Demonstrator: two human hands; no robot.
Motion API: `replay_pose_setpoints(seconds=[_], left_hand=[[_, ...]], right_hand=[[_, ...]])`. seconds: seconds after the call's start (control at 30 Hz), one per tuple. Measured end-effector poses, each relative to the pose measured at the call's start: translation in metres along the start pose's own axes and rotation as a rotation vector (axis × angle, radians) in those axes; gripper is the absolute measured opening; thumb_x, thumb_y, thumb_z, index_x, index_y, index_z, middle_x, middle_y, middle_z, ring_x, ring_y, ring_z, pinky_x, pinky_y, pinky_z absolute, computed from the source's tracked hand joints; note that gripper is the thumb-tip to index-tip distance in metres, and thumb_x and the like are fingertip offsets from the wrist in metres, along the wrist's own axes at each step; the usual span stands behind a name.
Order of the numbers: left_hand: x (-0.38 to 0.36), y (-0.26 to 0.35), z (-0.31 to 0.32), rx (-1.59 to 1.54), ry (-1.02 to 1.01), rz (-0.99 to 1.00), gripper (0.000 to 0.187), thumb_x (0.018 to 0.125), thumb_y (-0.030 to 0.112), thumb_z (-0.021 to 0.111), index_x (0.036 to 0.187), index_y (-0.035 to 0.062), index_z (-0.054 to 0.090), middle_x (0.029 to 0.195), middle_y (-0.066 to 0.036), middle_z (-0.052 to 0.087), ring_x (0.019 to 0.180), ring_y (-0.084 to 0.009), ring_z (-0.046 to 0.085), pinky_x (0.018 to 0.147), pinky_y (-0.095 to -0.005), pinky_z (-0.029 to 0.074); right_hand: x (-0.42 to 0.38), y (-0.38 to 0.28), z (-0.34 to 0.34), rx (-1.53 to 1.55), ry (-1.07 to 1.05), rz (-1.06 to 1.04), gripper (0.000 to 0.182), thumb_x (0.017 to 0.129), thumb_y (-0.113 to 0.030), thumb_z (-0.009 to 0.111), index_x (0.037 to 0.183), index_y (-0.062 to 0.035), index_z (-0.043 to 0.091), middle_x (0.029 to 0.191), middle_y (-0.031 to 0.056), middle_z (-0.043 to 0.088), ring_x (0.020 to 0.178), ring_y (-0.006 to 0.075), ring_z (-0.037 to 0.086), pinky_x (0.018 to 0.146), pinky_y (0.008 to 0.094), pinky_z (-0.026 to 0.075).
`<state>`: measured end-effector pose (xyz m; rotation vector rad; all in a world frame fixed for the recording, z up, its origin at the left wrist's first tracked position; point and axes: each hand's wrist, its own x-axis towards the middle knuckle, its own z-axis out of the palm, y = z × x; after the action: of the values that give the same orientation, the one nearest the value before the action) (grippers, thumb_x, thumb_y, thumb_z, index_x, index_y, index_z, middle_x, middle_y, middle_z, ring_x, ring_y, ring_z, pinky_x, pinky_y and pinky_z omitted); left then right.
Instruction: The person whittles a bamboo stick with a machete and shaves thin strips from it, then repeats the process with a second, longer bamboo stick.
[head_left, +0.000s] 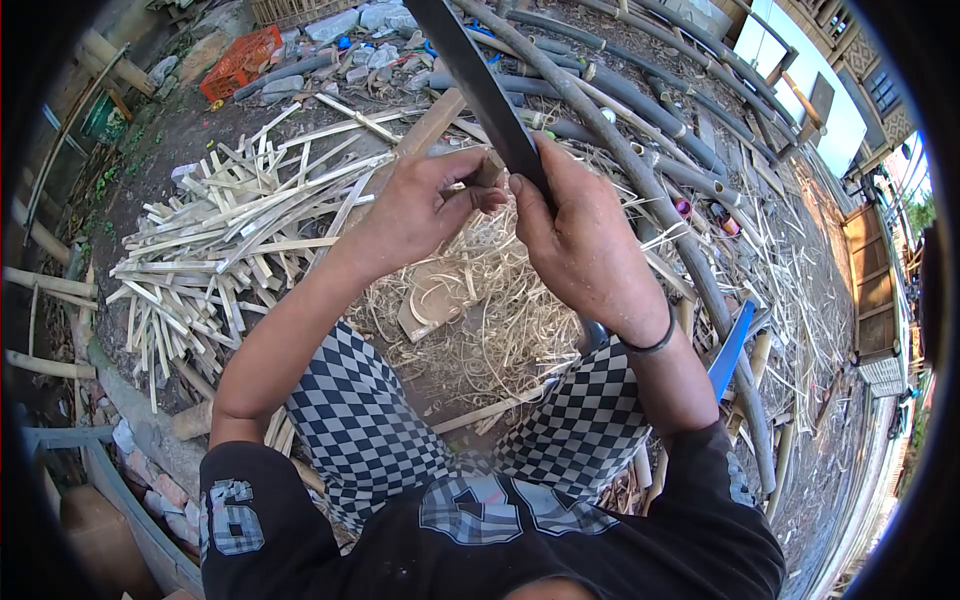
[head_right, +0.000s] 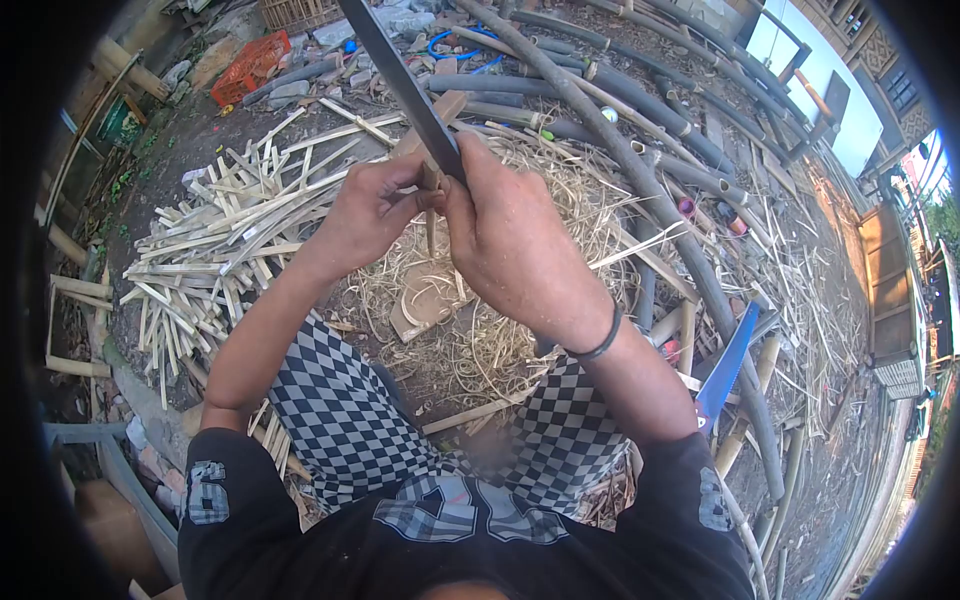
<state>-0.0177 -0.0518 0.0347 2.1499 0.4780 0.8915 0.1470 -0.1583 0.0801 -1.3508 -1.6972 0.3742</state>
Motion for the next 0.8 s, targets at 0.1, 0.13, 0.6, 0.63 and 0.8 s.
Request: replay_pose_setpoints(seconds=[0.1,0.13,0.6,0.63,0.8], left_hand=[[0.001,0.005,-0.002,0.040,-0.034,-0.028,0.012,0.091,-0.004,0.062,0.103,-0.0046,0.064,0.092,-0.014,0.072,0.089,-0.0187,0.073,0.083,-0.0329,0.060],[-0.005,-0.008,0.004,0.023,-0.041,-0.134,0.014,0.091,-0.005,0.062,0.104,-0.0039,0.065,0.091,-0.016,0.072,0.091,-0.0218,0.074,0.086,-0.0341,0.061],[-0.010,-0.037,0.001,-0.404,-0.155,-0.243,0.015,0.097,0.006,0.066,0.109,-0.0017,0.069,0.098,-0.006,0.072,0.098,-0.0107,0.066,0.091,-0.0290,0.054],[-0.012,-0.041,0.002,-0.407,-0.159,-0.250,0.016,0.097,0.006,0.066,0.111,-0.0009,0.070,0.099,-0.006,0.073,0.097,-0.0104,0.066,0.089,-0.0288,0.054],[-0.009,-0.041,-0.009,-0.292,-0.199,-0.255,0.018,0.096,0.008,0.068,0.112,0.0015,0.073,0.098,-0.005,0.075,0.095,-0.0101,0.067,0.087,-0.0277,0.053]], right_hand=[[-0.001,-0.008,0.002,-0.004,-0.034,0.072,0.021,0.097,-0.005,0.054,0.117,0.0021,0.056,0.080,0.0247,0.063,0.074,0.0414,0.065,0.066,0.0463,0.047],[-0.002,0.009,0.012,-0.096,-0.072,0.068,0.020,0.097,-0.005,0.054,0.116,0.0020,0.056,0.080,0.0254,0.063,0.073,0.0427,0.064,0.065,0.0474,0.047],[-0.001,0.014,0.015,0.010,-0.111,0.032,0.024,0.095,-0.003,0.052,0.117,0.0036,0.050,0.076,0.0283,0.064,0.073,0.0462,0.065,0.064,0.0538,0.049],[-0.001,0.016,0.015,0.048,-0.120,0.011,0.021,0.097,-0.005,0.052,0.117,0.0029,0.051,0.074,0.0240,0.065,0.068,0.0406,0.067,0.060,0.0493,0.051],[0.004,0.022,0.006,0.589,-0.416,0.348,0.020,0.103,-0.012,0.051,0.119,-0.0012,0.053,0.071,0.0031,0.058,0.059,0.0121,0.057,0.053,0.0294,0.046]])
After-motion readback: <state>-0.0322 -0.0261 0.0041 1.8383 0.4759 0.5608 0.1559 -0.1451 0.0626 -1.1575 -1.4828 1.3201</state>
